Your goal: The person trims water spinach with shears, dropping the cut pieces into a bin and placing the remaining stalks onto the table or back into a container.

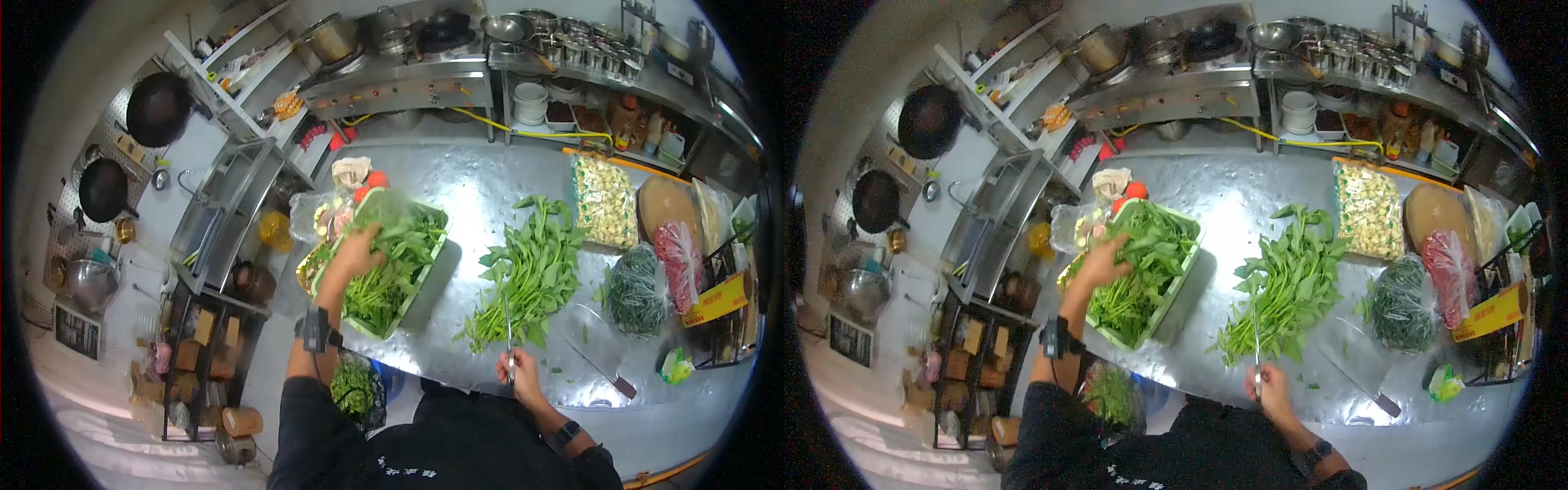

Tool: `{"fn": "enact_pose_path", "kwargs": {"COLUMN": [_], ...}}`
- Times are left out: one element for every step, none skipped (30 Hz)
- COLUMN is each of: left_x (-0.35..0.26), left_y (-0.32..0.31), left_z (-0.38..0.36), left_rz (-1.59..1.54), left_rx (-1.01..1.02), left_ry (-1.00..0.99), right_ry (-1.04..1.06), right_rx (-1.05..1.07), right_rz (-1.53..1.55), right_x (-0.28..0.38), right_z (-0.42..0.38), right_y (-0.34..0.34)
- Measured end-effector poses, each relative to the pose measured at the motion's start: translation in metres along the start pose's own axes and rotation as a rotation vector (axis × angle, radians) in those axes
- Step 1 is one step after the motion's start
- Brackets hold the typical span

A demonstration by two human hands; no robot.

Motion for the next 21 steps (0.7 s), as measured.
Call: {"fn": "enact_pose_path", "kwargs": {"left_x": [-0.013, -0.034, -0.043, -0.045, -0.049, -0.055, -0.06, -0.066, -0.061, -0.055, -0.044, -0.018, 0.001, 0.017, 0.022, 0.023, 0.025, 0.026, 0.027, 0.03, 0.03], "left_y": [0.006, 0.019, 0.028, 0.029, 0.029, 0.03, 0.035, 0.028, 0.019, 0.005, -0.011, -0.034, -0.057, -0.079, -0.088, -0.099, -0.107, -0.113, -0.118, -0.122, -0.122], "left_z": [-0.009, -0.022, -0.032, -0.043, -0.044, -0.05, -0.054, -0.049, -0.042, -0.035, -0.031, -0.027, -0.026, -0.025, -0.022, -0.019, -0.014, -0.011, -0.012, -0.01, -0.013], "left_rz": [0.113, 0.224, 0.199, 0.176, 0.19, 0.197, 0.201, 0.298, 0.313, 0.326, 0.34, 0.297, 0.25, 0.203, 0.155, 0.191, 0.178, 0.167, 0.155, 0.149, 0.153], "left_rx": [0.045, 0.092, 0.223, 0.358, 0.179, 0.005, -0.17, -0.176, -0.123, -0.074, -0.027, 0.047, 0.1, 0.153, 0.209, 0.27, 0.289, 0.316, 0.347, 0.382, 0.383], "left_ry": [0.072, 0.144, 0.297, 0.448, 0.34, 0.239, 0.148, -0.077, -0.052, -0.023, 0.004, 0.071, 0.138, 0.204, 0.268, 0.275, 0.285, 0.299, 0.321, 0.339, 0.342], "right_ry": [0.004, 0.004, 0.001, 0.003, -0.015, -0.039, -0.066, -0.073, -0.077, -0.079, -0.064, -0.046, -0.033, -0.052, -0.072, -0.092, -0.097, -0.11, -0.129, -0.136, -0.138], "right_rx": [-0.011, -0.026, -0.043, -0.055, -0.079, -0.098, -0.111, -0.107, -0.101, -0.094, -0.094, -0.097, -0.104, -0.114, -0.128, -0.141, -0.157, -0.173, -0.185, -0.177, -0.169], "right_rz": [-0.01, -0.02, -0.025, -0.033, -0.027, -0.027, -0.033, -0.029, -0.026, -0.028, -0.056, -0.08, -0.101, -0.086, -0.069, -0.051, -0.042, -0.033, -0.03, -0.03, -0.029], "right_x": [-0.002, -0.007, -0.012, -0.018, -0.018, -0.017, -0.018, -0.02, -0.023, -0.024, -0.025, -0.026, -0.027, -0.027, -0.025, -0.024, -0.023, -0.022, -0.023, -0.025, -0.026], "right_z": [0.0, -0.001, -0.001, 0.0, 0.0, -0.003, -0.006, -0.006, -0.004, -0.002, 0.001, 0.003, 0.005, 0.005, 0.003, 0.002, 0.003, 0.002, -0.001, -0.003, -0.003], "right_y": [0.001, 0.006, 0.009, 0.012, 0.012, 0.011, 0.011, 0.009, 0.005, 0.004, 0.002, -0.001, -0.003, -0.006, -0.008, -0.011, -0.013, -0.015, -0.015, -0.016, -0.017]}}
Point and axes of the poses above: each hand's wrist, its own z-axis towards the middle knuckle, its own y-axis out of the back of the hand, x = y × z, the point moved 6 cm from there along z, towards the middle knuckle, and after that the axes turned 11 degrees about -x, right-handed, at the moved point
